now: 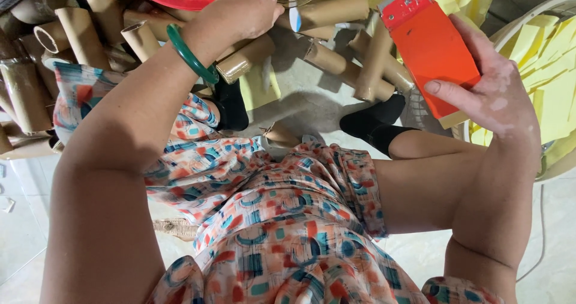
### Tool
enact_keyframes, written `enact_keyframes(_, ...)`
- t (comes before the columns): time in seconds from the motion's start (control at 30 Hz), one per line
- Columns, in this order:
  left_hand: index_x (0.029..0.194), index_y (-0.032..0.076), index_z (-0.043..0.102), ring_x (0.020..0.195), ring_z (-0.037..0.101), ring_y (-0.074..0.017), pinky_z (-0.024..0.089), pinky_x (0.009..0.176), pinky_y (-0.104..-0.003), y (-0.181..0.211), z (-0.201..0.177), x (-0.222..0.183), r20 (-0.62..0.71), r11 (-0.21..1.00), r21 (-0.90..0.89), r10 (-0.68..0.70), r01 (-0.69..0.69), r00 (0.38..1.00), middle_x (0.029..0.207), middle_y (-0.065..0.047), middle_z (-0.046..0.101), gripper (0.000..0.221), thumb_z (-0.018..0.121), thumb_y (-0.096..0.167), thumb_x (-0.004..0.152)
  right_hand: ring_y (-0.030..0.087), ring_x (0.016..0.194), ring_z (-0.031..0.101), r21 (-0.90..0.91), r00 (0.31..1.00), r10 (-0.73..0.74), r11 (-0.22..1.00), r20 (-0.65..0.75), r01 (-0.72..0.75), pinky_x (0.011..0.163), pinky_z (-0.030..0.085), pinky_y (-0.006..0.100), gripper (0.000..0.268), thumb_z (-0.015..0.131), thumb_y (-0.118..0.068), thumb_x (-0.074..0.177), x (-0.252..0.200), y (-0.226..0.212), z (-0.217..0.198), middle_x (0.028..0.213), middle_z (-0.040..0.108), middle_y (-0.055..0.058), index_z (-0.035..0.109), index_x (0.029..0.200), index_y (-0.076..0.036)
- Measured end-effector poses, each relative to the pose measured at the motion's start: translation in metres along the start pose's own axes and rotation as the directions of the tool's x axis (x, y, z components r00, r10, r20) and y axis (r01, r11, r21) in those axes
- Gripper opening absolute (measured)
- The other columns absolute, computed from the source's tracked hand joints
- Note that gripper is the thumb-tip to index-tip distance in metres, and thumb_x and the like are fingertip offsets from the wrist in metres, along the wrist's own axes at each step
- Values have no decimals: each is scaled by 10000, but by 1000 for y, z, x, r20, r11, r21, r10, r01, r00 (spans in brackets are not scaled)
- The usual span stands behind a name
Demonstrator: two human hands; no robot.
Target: Assembling and sealing cardboard tubes with paper inserts and tape.
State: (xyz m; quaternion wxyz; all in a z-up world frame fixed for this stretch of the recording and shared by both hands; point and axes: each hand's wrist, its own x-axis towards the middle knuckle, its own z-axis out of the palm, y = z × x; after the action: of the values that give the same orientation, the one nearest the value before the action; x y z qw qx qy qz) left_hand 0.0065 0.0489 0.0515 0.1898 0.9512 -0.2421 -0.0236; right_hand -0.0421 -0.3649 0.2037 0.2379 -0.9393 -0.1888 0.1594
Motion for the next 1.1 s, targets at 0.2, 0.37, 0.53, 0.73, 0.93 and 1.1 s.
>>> enact_keyframes(0.2, 1220, 65, 698, 913, 692, -366, 556, 769, -493, 2, -11, -1, 33, 998, -64, -18, 20, 999, 1022, -186, 711, 300, 739, 227, 971, 321, 1318, 651, 79, 1000, -16, 997, 15, 15, 1112, 505, 435, 930, 795, -442, 895, -2, -8, -4, 1386, 673, 220, 439, 1653, -40)
enact_keyframes(0.37, 1200, 49, 698, 899, 693, -363, 558, 752, -494, 3, -5, 1, 49, 1000, -2, 6, -6, 999, 1022, -178, 718, 315, 741, 259, 968, 311, 1306, 651, 25, 1000, -2, 1000, -9, 2, 1120, 504, 407, 964, 824, -432, 885, -3, -3, -8, 1376, 664, 223, 431, 1663, -19)
enact_keyframes(0.53, 1236, 80, 708, 921, 696, -334, 559, 769, -487, 4, -6, 4, 76, 1000, 9, 13, -14, 997, 1063, -144, 726, 353, 740, 284, 949, 285, 1302, 629, 164, 998, 17, 986, -61, -6, 1088, 495, 397, 914, 790, -426, 857, -1, -19, -10, 1386, 647, 216, 433, 1582, 0)
enact_keyframes(0.73, 1226, 88, 713, 931, 696, -335, 556, 803, -488, 13, -14, 6, 106, 1000, 24, 7, -10, 994, 1056, -146, 727, 327, 732, 297, 976, 303, 1258, 670, 30, 1000, 17, 999, -2, -17, 1086, 527, 394, 936, 805, -438, 885, -3, 3, 3, 1326, 680, 216, 436, 1649, -42)
enact_keyframes(0.93, 1214, 60, 731, 1013, 673, -361, 528, 902, -490, 6, 3, 7, 29, 997, -13, 76, -76, 997, 1099, -175, 716, 325, 758, 264, 962, 334, 1277, 658, 85, 1000, 0, 996, 10, -1, 1064, 509, 432, 887, 812, -402, 868, -4, -12, 3, 1366, 679, 207, 464, 1615, -75)
enact_keyframes(1.1, 1167, 60, 748, 1109, 644, -370, 495, 977, -497, 10, -7, 7, -37, 989, 3, 151, -151, 988, 1129, -173, 708, 313, 784, 232, 907, 344, 1270, 655, 64, 998, 57, 996, 3, -57, 1071, 501, 430, 913, 801, -456, 845, 1, -13, 7, 1363, 678, 203, 471, 1615, -91)
